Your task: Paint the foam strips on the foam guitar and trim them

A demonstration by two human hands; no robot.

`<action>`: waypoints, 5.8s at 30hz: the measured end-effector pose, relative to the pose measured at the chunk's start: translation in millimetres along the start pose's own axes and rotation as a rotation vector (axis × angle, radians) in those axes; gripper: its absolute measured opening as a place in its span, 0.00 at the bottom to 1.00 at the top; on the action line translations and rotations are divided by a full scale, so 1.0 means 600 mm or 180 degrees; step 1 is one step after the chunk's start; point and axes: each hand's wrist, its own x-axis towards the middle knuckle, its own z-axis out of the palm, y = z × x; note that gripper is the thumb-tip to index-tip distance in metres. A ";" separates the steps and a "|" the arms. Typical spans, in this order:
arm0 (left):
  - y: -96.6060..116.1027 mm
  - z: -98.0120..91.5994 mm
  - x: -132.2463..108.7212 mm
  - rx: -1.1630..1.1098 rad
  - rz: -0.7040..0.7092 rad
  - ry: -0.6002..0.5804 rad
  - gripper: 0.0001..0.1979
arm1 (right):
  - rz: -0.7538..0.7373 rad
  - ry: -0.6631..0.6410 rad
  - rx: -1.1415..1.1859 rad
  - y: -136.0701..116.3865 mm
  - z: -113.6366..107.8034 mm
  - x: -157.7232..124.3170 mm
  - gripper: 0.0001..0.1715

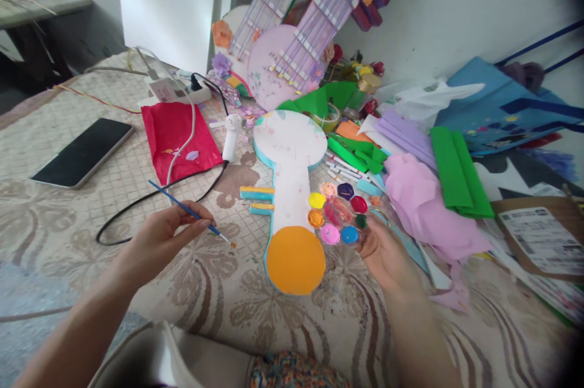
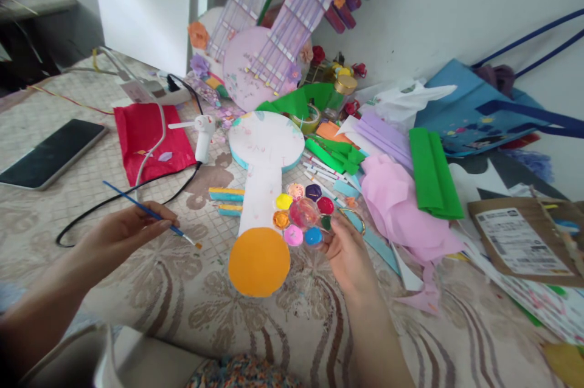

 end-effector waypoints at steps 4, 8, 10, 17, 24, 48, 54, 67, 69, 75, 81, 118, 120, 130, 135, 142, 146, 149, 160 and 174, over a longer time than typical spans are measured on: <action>-0.002 -0.015 -0.013 -0.0044 -0.0105 0.0084 0.10 | 0.0000 -0.0044 -0.0010 0.000 0.000 0.000 0.09; 0.008 -0.025 -0.024 -0.0259 -0.0290 0.0211 0.11 | 0.0017 0.0001 0.0019 0.001 0.000 0.001 0.09; 0.011 -0.026 -0.028 -0.0345 -0.0323 0.0280 0.11 | 0.0029 0.0016 0.0026 0.001 0.001 0.001 0.09; 0.016 -0.008 -0.024 -0.0618 -0.0430 0.0833 0.12 | -0.0019 0.0012 0.0050 0.000 0.004 -0.001 0.10; 0.038 0.033 0.002 -0.1119 -0.0187 0.1010 0.09 | -0.0008 0.0015 0.0075 0.002 -0.002 -0.001 0.11; 0.018 0.096 0.057 -0.1211 -0.0034 0.0816 0.10 | 0.0015 -0.0020 -0.0001 0.003 -0.003 0.003 0.10; 0.017 0.102 0.049 -0.1248 -0.0021 0.0805 0.10 | -0.0002 -0.0016 -0.0027 0.004 -0.006 0.002 0.11; 0.012 0.085 0.040 -0.0995 -0.0067 0.0830 0.10 | 0.0047 0.0027 -0.0002 0.002 -0.002 0.002 0.10; 0.012 0.079 0.036 -0.0961 -0.0090 0.0890 0.10 | 0.0060 0.0084 0.0027 0.003 -0.003 0.003 0.09; 0.006 0.061 0.029 -0.0949 -0.0144 0.1068 0.10 | 0.0066 0.0072 0.0010 0.005 -0.004 0.004 0.10; 0.014 0.073 0.035 -0.1036 -0.0114 0.1010 0.10 | 0.0079 -0.0031 -0.0035 0.003 -0.003 0.003 0.09; 0.020 0.092 0.051 -0.0948 0.0018 0.0840 0.10 | 0.0008 0.0054 -0.0027 0.004 -0.004 0.003 0.09; 0.018 0.088 0.049 -0.0906 0.0025 0.0862 0.09 | 0.0024 0.0045 -0.0019 0.004 -0.003 0.003 0.09; 0.019 0.066 0.041 -0.0921 0.0002 0.1029 0.08 | 0.0020 -0.0044 -0.0073 0.002 -0.001 0.000 0.10; 0.030 0.057 0.033 -0.0890 -0.0061 0.1036 0.07 | 0.0013 -0.0053 -0.0080 0.003 -0.002 0.001 0.09; 0.017 0.045 0.025 -0.0870 0.0076 0.1268 0.07 | 0.0033 -0.0057 -0.0037 0.004 -0.005 0.003 0.07; 0.021 0.046 0.025 -0.0957 0.0113 0.1269 0.06 | 0.0040 -0.0066 -0.0032 0.002 -0.003 0.001 0.09; 0.023 0.049 0.029 -0.0989 0.0123 0.1242 0.07 | 0.0030 -0.0089 -0.0023 0.001 -0.001 -0.001 0.10; 0.033 0.056 0.031 -0.0992 0.0129 0.1261 0.07 | 0.0076 -0.0118 0.0080 0.001 0.001 -0.003 0.09; 0.023 0.057 0.031 -0.1089 0.0067 0.1371 0.08 | -0.0134 0.0101 0.0053 -0.012 -0.010 0.003 0.06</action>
